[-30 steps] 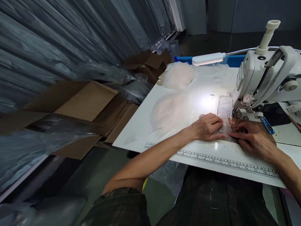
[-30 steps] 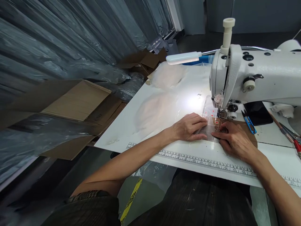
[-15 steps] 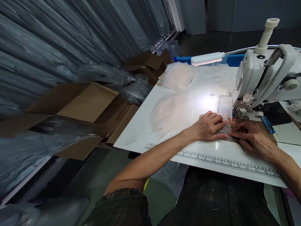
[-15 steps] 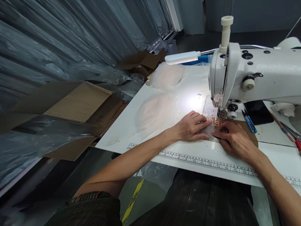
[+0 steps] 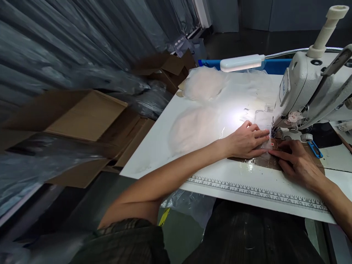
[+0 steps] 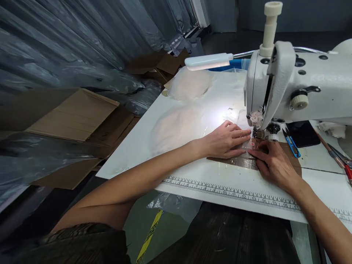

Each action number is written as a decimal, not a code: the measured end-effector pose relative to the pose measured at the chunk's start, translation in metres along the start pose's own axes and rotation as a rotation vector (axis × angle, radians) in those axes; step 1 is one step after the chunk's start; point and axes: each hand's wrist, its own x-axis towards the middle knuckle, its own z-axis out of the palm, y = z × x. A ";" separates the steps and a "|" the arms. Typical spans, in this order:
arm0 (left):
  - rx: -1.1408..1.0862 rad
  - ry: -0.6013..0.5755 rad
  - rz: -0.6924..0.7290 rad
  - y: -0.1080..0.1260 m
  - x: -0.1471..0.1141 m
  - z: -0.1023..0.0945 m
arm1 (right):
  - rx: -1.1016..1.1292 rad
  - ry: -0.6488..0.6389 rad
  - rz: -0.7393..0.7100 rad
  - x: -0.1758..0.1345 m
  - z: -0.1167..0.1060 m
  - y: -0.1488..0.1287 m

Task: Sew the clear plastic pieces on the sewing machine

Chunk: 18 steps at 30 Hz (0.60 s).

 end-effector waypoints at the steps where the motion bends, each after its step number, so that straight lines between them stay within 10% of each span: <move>1: -0.015 -0.009 0.010 -0.005 0.003 0.000 | -0.013 0.007 0.010 0.001 0.001 0.001; 18: -0.093 -0.025 -0.070 -0.010 0.007 0.005 | -0.081 0.077 0.047 0.005 0.010 0.005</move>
